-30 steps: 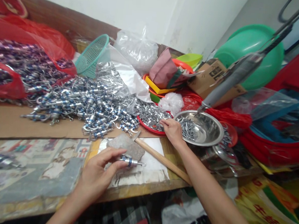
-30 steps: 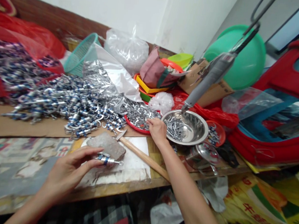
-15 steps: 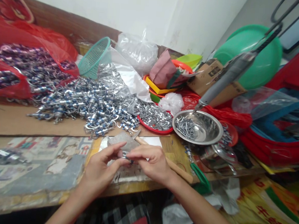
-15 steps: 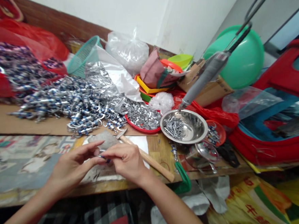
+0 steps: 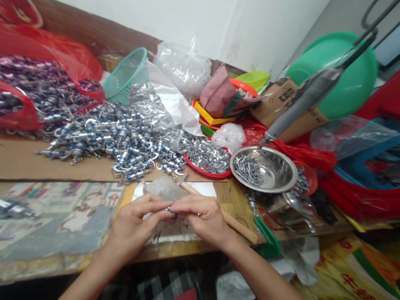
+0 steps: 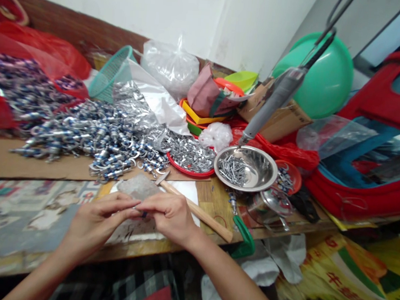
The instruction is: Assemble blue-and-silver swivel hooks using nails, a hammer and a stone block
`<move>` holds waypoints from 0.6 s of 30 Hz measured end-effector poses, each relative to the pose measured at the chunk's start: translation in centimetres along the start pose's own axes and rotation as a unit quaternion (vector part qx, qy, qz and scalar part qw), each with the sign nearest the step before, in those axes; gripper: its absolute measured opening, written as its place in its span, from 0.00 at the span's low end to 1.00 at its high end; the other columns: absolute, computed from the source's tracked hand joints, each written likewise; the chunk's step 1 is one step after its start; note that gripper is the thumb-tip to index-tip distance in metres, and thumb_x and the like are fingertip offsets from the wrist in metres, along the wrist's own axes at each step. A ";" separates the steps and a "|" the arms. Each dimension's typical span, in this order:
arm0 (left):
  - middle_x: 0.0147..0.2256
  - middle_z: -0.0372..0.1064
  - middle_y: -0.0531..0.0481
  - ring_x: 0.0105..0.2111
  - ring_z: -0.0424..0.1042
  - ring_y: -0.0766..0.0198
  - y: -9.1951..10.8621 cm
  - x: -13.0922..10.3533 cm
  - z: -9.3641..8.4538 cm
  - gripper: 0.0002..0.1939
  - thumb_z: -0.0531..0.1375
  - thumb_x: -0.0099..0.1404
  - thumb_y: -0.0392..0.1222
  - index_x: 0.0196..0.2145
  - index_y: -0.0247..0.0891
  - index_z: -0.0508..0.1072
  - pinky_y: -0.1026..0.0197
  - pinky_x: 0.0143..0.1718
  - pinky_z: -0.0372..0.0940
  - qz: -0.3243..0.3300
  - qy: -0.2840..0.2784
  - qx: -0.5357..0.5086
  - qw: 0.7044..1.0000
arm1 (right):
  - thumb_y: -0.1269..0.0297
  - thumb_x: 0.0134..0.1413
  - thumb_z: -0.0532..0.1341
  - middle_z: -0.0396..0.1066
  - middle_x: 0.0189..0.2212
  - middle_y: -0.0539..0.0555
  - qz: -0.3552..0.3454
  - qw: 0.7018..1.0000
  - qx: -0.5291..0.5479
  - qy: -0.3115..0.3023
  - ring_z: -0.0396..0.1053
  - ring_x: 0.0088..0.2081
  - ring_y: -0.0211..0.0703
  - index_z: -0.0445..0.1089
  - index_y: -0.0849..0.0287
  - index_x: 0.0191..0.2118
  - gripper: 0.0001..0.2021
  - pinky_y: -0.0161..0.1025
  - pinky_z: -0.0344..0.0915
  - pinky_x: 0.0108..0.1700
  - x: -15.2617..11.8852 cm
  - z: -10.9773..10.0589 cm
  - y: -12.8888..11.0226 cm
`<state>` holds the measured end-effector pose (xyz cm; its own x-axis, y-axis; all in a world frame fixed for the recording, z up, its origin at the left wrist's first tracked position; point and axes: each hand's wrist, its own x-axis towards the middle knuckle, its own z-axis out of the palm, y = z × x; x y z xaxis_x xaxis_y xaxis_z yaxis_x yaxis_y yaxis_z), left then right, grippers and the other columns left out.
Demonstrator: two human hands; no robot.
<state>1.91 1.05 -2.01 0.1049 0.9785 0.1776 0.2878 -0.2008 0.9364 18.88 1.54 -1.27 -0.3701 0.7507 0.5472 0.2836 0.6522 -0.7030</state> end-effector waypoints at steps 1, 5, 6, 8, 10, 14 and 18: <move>0.26 0.75 0.50 0.29 0.72 0.59 0.1 0.0 -0.1 0.06 0.62 0.52 0.40 0.26 0.43 0.80 0.62 0.32 0.64 -0.006 -0.005 -0.012 1.000 | 0.78 0.50 0.53 0.77 0.30 0.52 -0.003 1.000 -0.005 0.002 0.74 0.34 0.37 0.75 0.58 0.34 0.14 0.34 0.71 0.38 -0.1 0.0 -0.1; 0.25 0.74 0.51 0.28 0.71 0.60 0.6 -0.1 -0.4 0.06 0.62 0.53 0.43 0.24 0.41 0.78 0.63 0.32 0.64 -0.069 -0.001 -0.064 0.996 | 0.72 0.51 0.60 0.73 0.38 0.60 -0.084 0.992 -0.095 0.017 0.71 0.41 0.42 0.69 0.64 0.46 0.15 0.38 0.70 0.43 -1.0 0.1 -0.2; 0.24 0.74 0.52 0.27 0.71 0.61 0.7 -0.1 -0.5 0.07 0.61 0.53 0.44 0.24 0.41 0.78 0.63 0.30 0.63 -0.081 -0.001 -0.067 0.994 | 0.73 0.52 0.60 0.73 0.38 0.61 -0.123 0.984 -0.125 0.016 0.71 0.41 0.42 0.68 0.65 0.47 0.15 0.37 0.70 0.42 -1.3 0.1 -0.2; 0.22 0.72 0.52 0.25 0.69 0.61 1.1 -0.1 -0.6 0.08 0.60 0.54 0.45 0.23 0.40 0.76 0.63 0.28 0.62 -0.080 -0.005 -0.040 0.996 | 0.77 0.53 0.56 0.73 0.37 0.61 -0.193 0.965 -0.178 0.013 0.70 0.42 0.42 0.68 0.65 0.45 0.13 0.36 0.70 0.41 -1.6 0.0 -0.1; 0.22 0.71 0.52 0.25 0.69 0.61 1.4 -0.1 -0.7 0.09 0.60 0.54 0.45 0.23 0.40 0.76 0.63 0.29 0.62 -0.045 -0.004 0.011 0.999 | 0.78 0.55 0.53 0.73 0.36 0.60 -0.239 0.947 -0.212 0.013 0.70 0.43 0.42 0.69 0.64 0.43 0.12 0.37 0.70 0.41 -1.7 -0.2 0.0; 0.26 0.73 0.51 0.30 0.71 0.59 1.7 0.0 -0.9 0.08 0.60 0.55 0.43 0.22 0.41 0.76 0.62 0.35 0.63 0.028 0.005 0.056 0.998 | 0.77 0.54 0.53 0.74 0.36 0.61 -0.232 0.949 -0.212 0.015 0.71 0.42 0.43 0.71 0.65 0.41 0.12 0.37 0.71 0.40 -1.4 -0.4 0.0; 0.30 0.77 0.50 0.32 0.73 0.58 1.8 -0.5 -0.7 0.09 0.61 0.53 0.45 0.29 0.40 0.77 0.61 0.35 0.67 -0.073 -0.018 -0.038 0.996 | 0.76 0.52 0.57 0.75 0.34 0.58 -0.125 0.983 -0.124 0.055 0.73 0.36 0.39 0.74 0.62 0.38 0.11 0.33 0.71 0.37 -1.4 0.2 -0.4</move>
<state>1.75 0.26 -0.16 0.1019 0.9944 0.0271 0.2294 -0.0500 0.9720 19.14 0.19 -1.85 -0.3611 0.5616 0.7445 0.4078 0.8130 -0.4156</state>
